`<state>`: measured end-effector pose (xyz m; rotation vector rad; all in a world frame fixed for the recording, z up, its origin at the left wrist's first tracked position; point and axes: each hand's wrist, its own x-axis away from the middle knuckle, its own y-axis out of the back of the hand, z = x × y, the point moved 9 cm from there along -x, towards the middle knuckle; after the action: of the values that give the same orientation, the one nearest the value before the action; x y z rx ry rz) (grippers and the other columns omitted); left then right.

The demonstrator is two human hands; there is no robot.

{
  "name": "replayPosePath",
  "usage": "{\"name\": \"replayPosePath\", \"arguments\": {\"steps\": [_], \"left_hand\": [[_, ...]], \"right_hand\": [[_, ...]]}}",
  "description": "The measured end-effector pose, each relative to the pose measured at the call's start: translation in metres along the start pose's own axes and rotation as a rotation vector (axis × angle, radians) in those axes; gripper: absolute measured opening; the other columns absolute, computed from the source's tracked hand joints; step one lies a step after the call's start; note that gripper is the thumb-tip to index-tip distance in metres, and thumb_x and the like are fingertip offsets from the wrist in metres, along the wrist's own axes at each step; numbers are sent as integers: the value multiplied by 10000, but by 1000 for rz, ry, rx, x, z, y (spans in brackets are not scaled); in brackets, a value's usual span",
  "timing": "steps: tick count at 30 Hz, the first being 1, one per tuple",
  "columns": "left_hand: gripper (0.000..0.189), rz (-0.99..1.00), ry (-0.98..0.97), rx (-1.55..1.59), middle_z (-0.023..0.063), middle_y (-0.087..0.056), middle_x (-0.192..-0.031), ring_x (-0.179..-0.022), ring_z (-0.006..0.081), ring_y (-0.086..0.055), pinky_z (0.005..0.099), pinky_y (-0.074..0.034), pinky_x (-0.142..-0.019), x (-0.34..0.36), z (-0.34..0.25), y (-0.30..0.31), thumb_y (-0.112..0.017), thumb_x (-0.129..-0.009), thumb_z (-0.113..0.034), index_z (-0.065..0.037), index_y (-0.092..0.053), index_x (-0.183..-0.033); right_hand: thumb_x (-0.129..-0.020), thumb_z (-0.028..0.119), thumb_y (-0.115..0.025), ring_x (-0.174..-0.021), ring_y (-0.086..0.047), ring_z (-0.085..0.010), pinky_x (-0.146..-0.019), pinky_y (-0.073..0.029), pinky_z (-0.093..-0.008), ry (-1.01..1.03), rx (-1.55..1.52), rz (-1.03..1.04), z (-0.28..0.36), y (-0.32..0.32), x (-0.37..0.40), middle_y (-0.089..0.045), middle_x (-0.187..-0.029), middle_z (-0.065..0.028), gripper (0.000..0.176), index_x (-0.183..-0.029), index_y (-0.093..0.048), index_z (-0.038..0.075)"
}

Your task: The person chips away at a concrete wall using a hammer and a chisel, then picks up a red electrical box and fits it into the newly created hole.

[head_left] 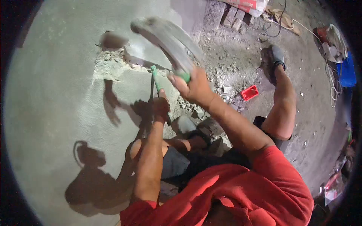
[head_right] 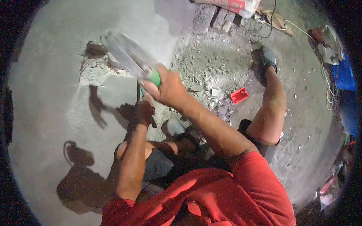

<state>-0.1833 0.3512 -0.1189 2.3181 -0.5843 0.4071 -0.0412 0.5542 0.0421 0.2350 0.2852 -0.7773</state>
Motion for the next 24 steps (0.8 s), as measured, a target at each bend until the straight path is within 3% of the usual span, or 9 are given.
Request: {"name": "replayPosePath", "arguments": {"steps": [2,4,7,10,13,17,19,22,24], "left_hand": [[504,118,29,137,93,-579,-672,-527,238,-572,388,-460,-491,0,7,-8,-453,-978,-497,-11,-581,-937],[508,-13,5,110,50,-507,-588,-474,212,-511,363,-402,-449,7,-4,-5,-456,-987,-487,3,-557,-900],[486,-20,16,72,32,-494,-587,-474,183,-493,348,-382,-429,2,2,-8,-474,-985,-493,-26,-543,-873],[467,52,118,260,-2,-469,-569,-431,148,-464,326,-386,-410,-6,12,-14,-494,-977,-513,-79,-513,-805],[474,30,-70,14,2,-434,-550,-405,154,-433,321,-379,-403,-8,5,-6,-492,-980,-503,-59,-517,-815],[478,39,19,128,80,-537,-621,-456,185,-522,340,-417,-440,3,-2,-7,-455,-996,-449,-21,-578,-823],[465,-53,-82,14,82,-548,-621,-475,189,-536,362,-417,-452,-13,11,-5,-458,-994,-442,-26,-589,-833],[399,-86,-137,-269,80,-598,-635,-542,203,-583,410,-435,-508,-24,15,1,-473,-984,-423,-74,-635,-877],[353,48,17,54,78,-653,-690,-601,214,-621,424,-457,-549,-15,18,-8,-496,-978,-406,-102,-670,-931]], "right_hand": [[-858,487,-672,-788,-649,-461,-707,-524,-496,213,2,-130,-20,-9,18,-659,-806,-247,499,-972,-620,3],[-862,481,-668,-785,-649,-458,-708,-520,-504,-357,373,380,-132,-50,36,-661,-813,-248,487,-958,-618,6],[-883,476,-643,-796,-657,-443,-698,-508,-484,-387,361,271,-135,-36,17,-657,-822,-259,473,-973,-625,12],[-888,468,-641,-787,-655,-442,-703,-515,-470,-270,230,173,-53,-14,-2,-652,-810,-260,474,-956,-609,1],[-865,479,-665,-765,-652,-448,-703,-529,-509,-68,49,76,13,-3,-10,-655,-796,-257,474,-921,-607,11],[-867,495,-653,-755,-655,-444,-700,-530,-507,-19,167,179,-80,-41,16,-660,-790,-250,489,-943,-614,13],[-880,491,-642,-743,-647,-429,-666,-512,-479,-296,530,416,-118,-48,19,-648,-782,-240,475,-953,-617,22],[-874,512,-642,-720,-644,-432,-658,-512,-481,-194,432,382,-57,-37,6,-649,-764,-231,496,-965,-617,25],[-864,513,-654,-707,-644,-431,-652,-512,-485,-158,349,337,-11,-33,-1,-644,-729,-223,497,-967,-616,28]]}}
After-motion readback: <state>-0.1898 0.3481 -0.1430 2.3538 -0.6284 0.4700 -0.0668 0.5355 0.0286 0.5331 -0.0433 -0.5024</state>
